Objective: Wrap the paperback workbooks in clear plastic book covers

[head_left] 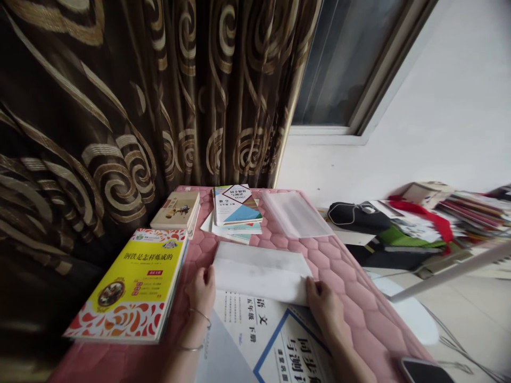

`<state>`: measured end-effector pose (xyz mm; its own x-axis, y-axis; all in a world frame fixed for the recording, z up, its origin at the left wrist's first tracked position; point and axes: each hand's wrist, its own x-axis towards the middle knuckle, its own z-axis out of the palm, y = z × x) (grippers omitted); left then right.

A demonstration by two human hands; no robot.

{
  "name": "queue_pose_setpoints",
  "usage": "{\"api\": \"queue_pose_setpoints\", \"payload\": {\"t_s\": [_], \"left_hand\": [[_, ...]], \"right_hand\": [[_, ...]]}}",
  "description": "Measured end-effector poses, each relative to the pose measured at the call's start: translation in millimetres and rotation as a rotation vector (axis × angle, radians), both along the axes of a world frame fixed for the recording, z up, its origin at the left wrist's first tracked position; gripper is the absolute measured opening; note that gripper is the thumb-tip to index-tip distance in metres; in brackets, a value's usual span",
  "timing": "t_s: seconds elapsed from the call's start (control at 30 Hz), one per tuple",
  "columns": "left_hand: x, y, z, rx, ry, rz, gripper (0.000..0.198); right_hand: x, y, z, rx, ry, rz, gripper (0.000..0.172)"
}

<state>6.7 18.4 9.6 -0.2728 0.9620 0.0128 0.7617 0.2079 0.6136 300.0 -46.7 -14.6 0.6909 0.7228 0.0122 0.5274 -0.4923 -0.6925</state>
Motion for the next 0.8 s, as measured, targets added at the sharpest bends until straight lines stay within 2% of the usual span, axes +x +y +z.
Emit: {"api": "queue_pose_setpoints", "payload": {"t_s": [0.17,0.33,0.5,0.63,0.8], "left_hand": [[-5,-4,-1.2,-0.015,-0.055,-0.037,0.025],[-4,-6,-3.5,0.012,-0.045,-0.023,0.03],[-1,-8,-3.2,0.052,0.084,-0.005,0.03],[0,-5,-4.2,0.021,0.174,0.009,0.03],[0,-3,-4.0,-0.007,0.196,-0.002,0.032]], "right_hand": [[2,-11,4.6,0.081,0.11,0.061,0.044],[5,-23,8.6,0.125,0.144,0.105,0.052],[-1,-22,6.3,0.044,0.085,0.061,0.051],[-7,-14,13.3,-0.091,0.04,0.041,0.04],[-7,-6,18.2,-0.107,0.051,0.064,0.035]]}}
